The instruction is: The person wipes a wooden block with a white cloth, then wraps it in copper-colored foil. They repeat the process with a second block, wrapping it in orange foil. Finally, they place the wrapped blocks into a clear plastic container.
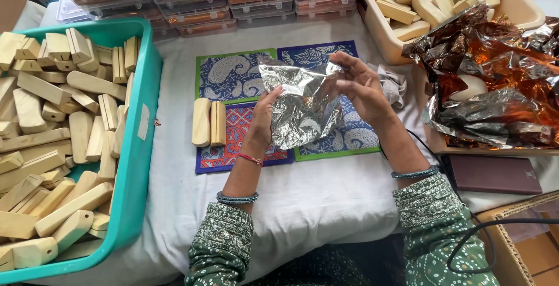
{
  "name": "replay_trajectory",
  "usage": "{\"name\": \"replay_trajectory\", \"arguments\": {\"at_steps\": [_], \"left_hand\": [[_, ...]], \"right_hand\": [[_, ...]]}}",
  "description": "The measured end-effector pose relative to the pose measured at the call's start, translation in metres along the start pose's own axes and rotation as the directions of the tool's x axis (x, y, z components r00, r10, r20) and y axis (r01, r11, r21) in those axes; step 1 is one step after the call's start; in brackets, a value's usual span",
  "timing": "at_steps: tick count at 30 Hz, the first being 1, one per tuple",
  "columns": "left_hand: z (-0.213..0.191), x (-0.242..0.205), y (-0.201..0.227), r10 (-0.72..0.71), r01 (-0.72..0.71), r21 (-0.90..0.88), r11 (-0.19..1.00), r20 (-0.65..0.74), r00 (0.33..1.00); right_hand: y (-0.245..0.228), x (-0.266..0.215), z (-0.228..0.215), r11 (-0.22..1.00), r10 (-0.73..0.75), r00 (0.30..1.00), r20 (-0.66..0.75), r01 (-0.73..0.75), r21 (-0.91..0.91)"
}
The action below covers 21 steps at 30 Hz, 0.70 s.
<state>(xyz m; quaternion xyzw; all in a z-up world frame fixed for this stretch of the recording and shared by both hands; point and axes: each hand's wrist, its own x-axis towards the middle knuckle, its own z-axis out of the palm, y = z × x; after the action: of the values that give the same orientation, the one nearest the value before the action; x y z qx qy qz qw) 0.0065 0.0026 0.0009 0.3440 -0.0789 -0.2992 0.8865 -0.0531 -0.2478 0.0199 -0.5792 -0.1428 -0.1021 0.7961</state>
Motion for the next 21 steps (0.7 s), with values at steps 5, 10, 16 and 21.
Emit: {"name": "replay_trajectory", "arguments": {"at_steps": [5, 10, 16, 21], "left_hand": [[-0.006, -0.005, 0.001, -0.002, 0.006, -0.047, 0.999, 0.079, 0.997], [-0.023, 0.002, -0.009, -0.033, 0.046, -0.121, 0.992, 0.105, 0.994], [-0.030, 0.000, -0.016, -0.036, 0.048, -0.193, 0.980, 0.065, 0.997], [-0.025, -0.001, -0.011, -0.103, 0.122, -0.203, 0.972, 0.098, 0.990]], "right_hand": [[0.012, 0.007, -0.008, 0.864, 0.477, 0.831, -0.286, -0.502, -0.017], [0.036, 0.000, -0.027, 0.700, 0.706, 0.690, -0.159, -0.714, 0.008], [0.021, -0.007, 0.003, 0.778, 0.615, 0.784, 0.085, -0.621, 0.098], [0.001, -0.005, 0.016, 0.865, 0.330, 0.921, 0.208, -0.383, 0.324]]}}
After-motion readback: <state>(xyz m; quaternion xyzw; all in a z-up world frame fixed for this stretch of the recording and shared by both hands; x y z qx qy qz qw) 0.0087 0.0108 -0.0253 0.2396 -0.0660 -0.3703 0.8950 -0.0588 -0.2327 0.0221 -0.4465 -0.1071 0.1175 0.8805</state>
